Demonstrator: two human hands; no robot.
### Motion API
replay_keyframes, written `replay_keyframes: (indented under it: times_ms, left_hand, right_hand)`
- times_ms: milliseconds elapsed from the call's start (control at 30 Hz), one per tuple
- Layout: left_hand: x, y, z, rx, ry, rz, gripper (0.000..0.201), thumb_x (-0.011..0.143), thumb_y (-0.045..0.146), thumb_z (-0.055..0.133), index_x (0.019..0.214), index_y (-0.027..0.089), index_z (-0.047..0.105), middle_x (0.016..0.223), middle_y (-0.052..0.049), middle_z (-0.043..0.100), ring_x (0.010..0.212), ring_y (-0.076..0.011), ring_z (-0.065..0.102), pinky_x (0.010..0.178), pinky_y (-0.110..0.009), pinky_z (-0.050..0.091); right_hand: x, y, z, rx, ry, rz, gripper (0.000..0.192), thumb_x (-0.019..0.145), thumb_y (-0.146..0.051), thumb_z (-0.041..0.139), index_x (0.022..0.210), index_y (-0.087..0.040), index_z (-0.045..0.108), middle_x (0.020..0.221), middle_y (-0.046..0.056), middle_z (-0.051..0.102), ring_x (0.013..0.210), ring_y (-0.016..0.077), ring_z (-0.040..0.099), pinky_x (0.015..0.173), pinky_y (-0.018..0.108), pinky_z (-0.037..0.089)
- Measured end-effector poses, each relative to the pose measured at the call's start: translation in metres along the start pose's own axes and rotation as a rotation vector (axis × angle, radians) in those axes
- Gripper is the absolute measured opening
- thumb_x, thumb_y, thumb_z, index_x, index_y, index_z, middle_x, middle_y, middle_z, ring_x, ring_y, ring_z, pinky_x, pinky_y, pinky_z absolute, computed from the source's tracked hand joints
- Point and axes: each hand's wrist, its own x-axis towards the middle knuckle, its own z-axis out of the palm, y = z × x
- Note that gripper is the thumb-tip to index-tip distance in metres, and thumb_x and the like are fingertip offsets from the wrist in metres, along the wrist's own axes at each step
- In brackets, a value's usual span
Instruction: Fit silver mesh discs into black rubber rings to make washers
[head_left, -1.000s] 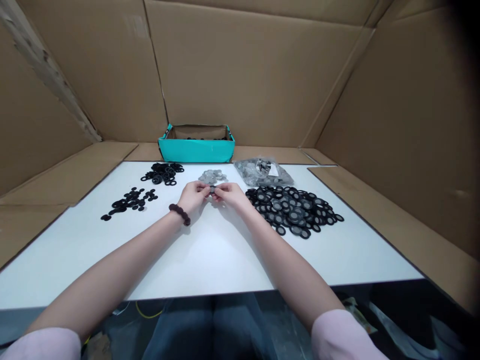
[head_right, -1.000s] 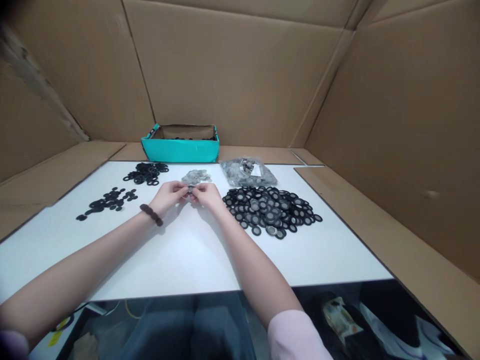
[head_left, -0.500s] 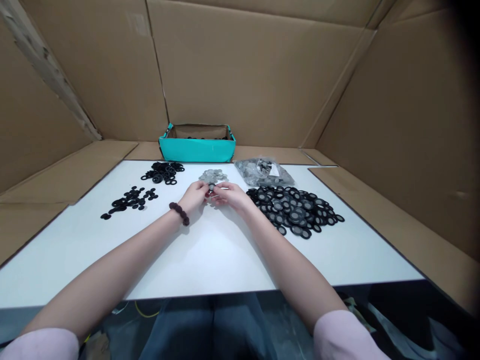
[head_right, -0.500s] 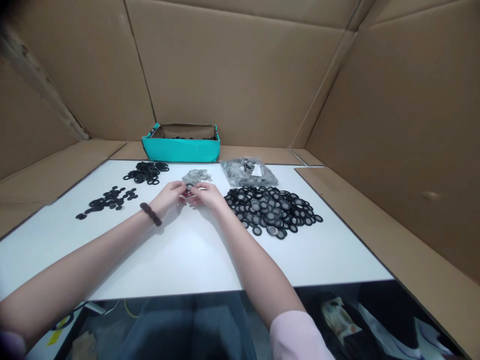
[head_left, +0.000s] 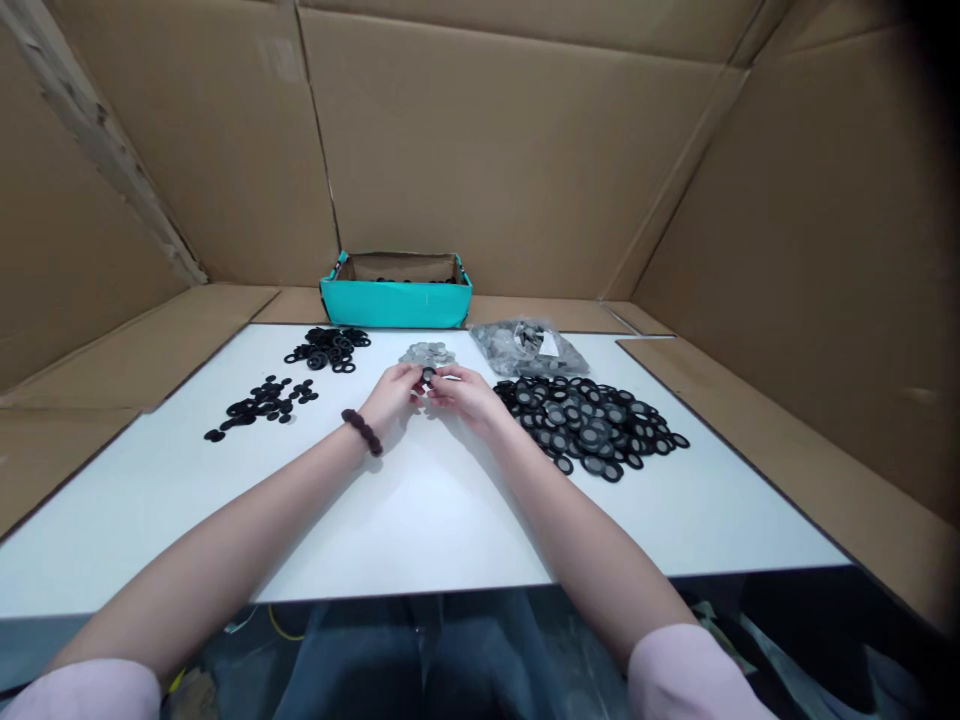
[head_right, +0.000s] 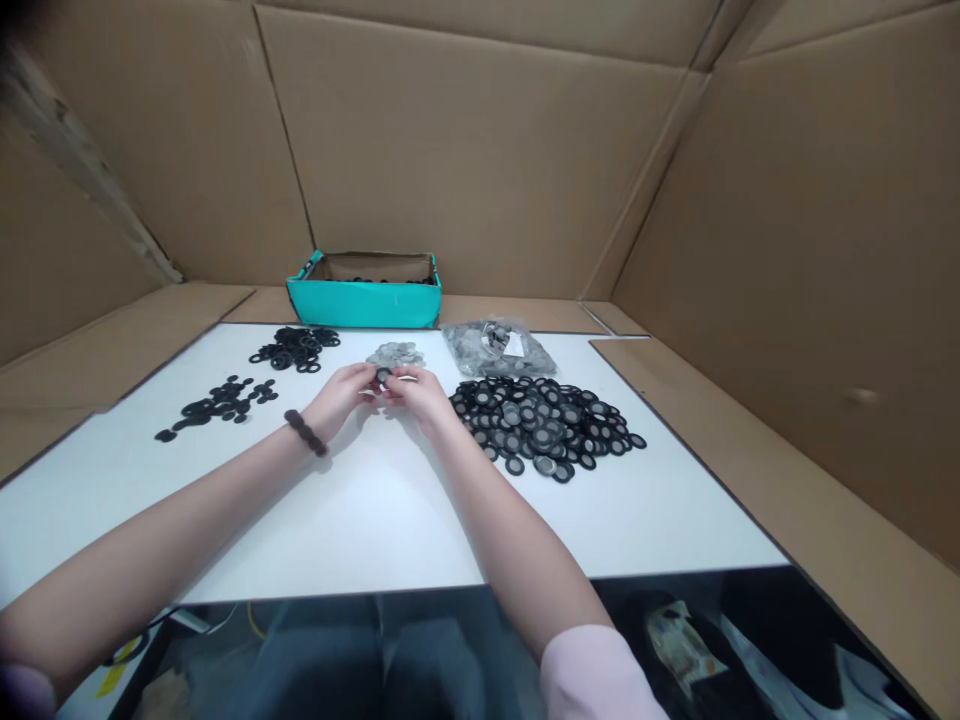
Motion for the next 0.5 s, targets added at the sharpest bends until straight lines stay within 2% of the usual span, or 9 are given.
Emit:
replay_keyframes:
  times_ms: [100, 200, 333, 500]
  left_hand:
    - [0.0015, -0.0014, 0.0000, 0.085, 0.007, 0.057, 0.013, 0.076, 0.024, 0.055, 0.067, 0.015, 0.056, 0.061, -0.002, 0.057, 0.058, -0.0129, 0.053, 0.058, -0.025, 0.039]
    - [0.0025, -0.0020, -0.0021, 0.101, 0.031, 0.074, 0.013, 0.075, 0.024, 0.056, 0.067, 0.015, 0.055, 0.062, -0.002, 0.057, 0.059, -0.0129, 0.053, 0.058, -0.026, 0.039]
    - [0.0009, -0.0013, -0.0044, -0.005, -0.022, 0.020, 0.016, 0.076, 0.026, 0.056, 0.068, 0.014, 0.058, 0.066, -0.004, 0.059, 0.063, -0.0131, 0.053, 0.059, -0.025, 0.039]
    - [-0.0005, -0.0008, -0.0059, -0.143, -0.109, -0.058, 0.016, 0.076, 0.027, 0.057, 0.068, 0.014, 0.061, 0.068, -0.005, 0.060, 0.064, -0.0139, 0.055, 0.057, -0.025, 0.040]
  right_hand:
    - [0.0007, 0.0027, 0.0012, 0.020, 0.045, -0.015, 0.016, 0.073, 0.000, 0.061, 0.067, -0.014, 0.055, 0.050, 0.000, 0.061, 0.049, 0.0091, 0.059, 0.053, 0.019, 0.051]
    - [0.0003, 0.0015, 0.0004, 0.034, 0.012, -0.033, 0.015, 0.076, -0.001, 0.059, 0.067, -0.013, 0.056, 0.052, 0.002, 0.063, 0.052, 0.0099, 0.061, 0.056, 0.019, 0.052]
    - [0.0022, -0.0002, -0.0041, 0.035, -0.065, -0.042, 0.014, 0.081, -0.007, 0.055, 0.068, -0.012, 0.058, 0.055, 0.003, 0.064, 0.054, 0.0099, 0.062, 0.055, 0.019, 0.051]
    - [0.0070, 0.0013, -0.0077, 0.048, -0.117, -0.033, 0.013, 0.078, -0.008, 0.059, 0.066, -0.012, 0.060, 0.056, 0.003, 0.063, 0.055, 0.0096, 0.061, 0.055, 0.019, 0.050]
